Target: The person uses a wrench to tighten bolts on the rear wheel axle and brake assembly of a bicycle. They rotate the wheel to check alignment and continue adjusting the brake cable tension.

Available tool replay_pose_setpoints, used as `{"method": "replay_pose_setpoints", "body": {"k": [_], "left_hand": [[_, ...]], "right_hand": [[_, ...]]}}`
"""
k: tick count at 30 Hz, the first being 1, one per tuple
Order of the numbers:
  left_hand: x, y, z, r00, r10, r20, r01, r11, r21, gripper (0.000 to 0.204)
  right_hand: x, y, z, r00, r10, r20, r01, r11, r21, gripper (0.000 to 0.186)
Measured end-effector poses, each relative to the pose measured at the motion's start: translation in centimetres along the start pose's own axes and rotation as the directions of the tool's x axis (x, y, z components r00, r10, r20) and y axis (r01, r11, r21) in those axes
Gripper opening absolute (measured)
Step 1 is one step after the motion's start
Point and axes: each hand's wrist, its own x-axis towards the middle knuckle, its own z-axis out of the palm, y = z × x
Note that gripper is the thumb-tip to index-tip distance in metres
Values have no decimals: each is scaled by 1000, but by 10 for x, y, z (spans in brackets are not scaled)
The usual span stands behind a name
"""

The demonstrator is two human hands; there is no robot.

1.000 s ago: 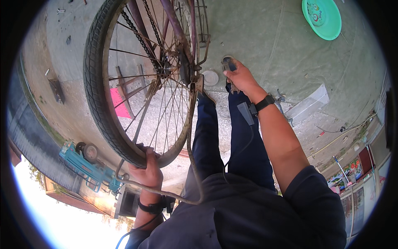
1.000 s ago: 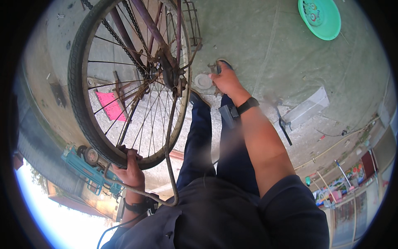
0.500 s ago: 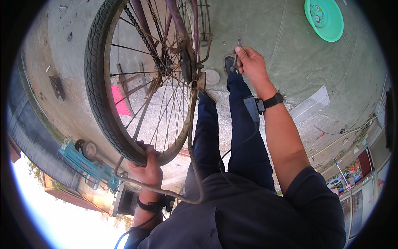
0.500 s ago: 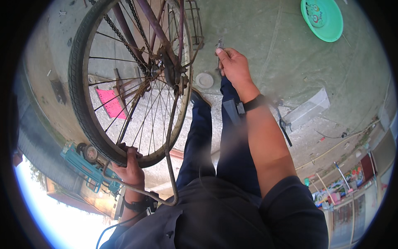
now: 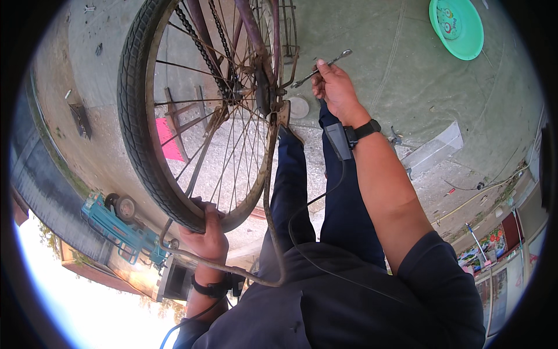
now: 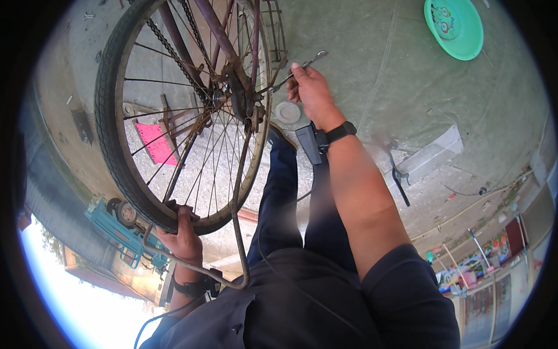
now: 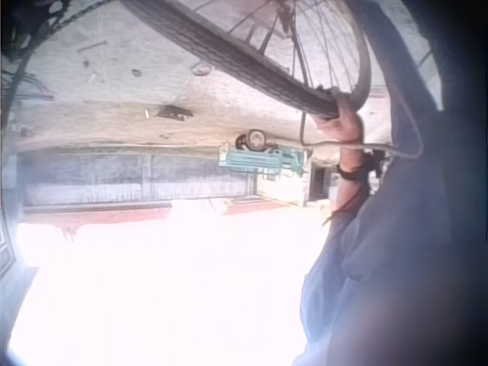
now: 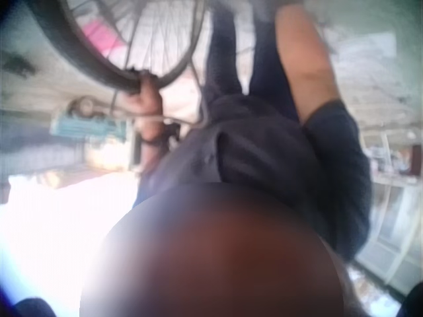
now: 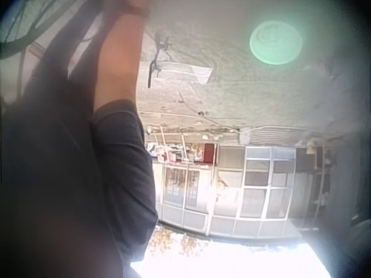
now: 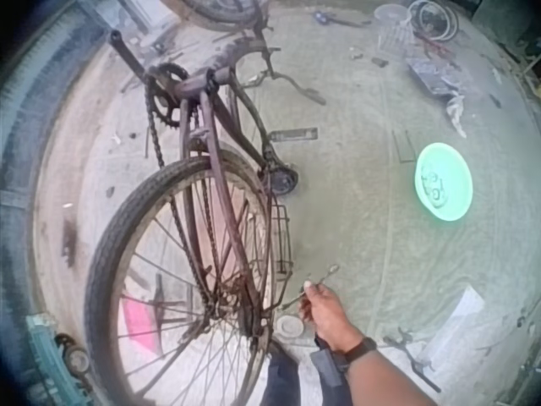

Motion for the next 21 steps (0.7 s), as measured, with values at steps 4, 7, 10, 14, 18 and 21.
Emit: {"method": "replay_pose_setpoints", "body": {"k": [4, 7, 10, 14, 18, 21], "left_hand": [[0, 0, 1, 1000, 1, -4, -1, 1000, -20, 24], [-1, 1, 0, 1000, -9, -3, 9, 1000, -10, 24], [-1, 1, 0, 1000, -2, -2, 2, 1000, -5, 24], [0, 3, 0, 1000, -7, 4, 7, 1000, 15, 24], [0, 2, 0, 1000, -21, 4, 21, 1000, 23, 24], [0, 1, -1, 1000, -22, 4, 22, 1000, 18, 24]], "right_hand": [[4, 3, 6, 999, 38, 4, -38, 998, 45, 31], [7, 4, 10, 997, 68, 20, -68, 998, 6, 33], [14, 7, 12, 992, 127, 21, -128, 991, 34, 33], [24, 9, 10, 973, 229, 27, -230, 969, 85, 33], [33, 12, 12, 961, 269, 67, -275, 954, 122, 31], [38, 14, 15, 957, 278, 85, -285, 955, 82, 30]]}}
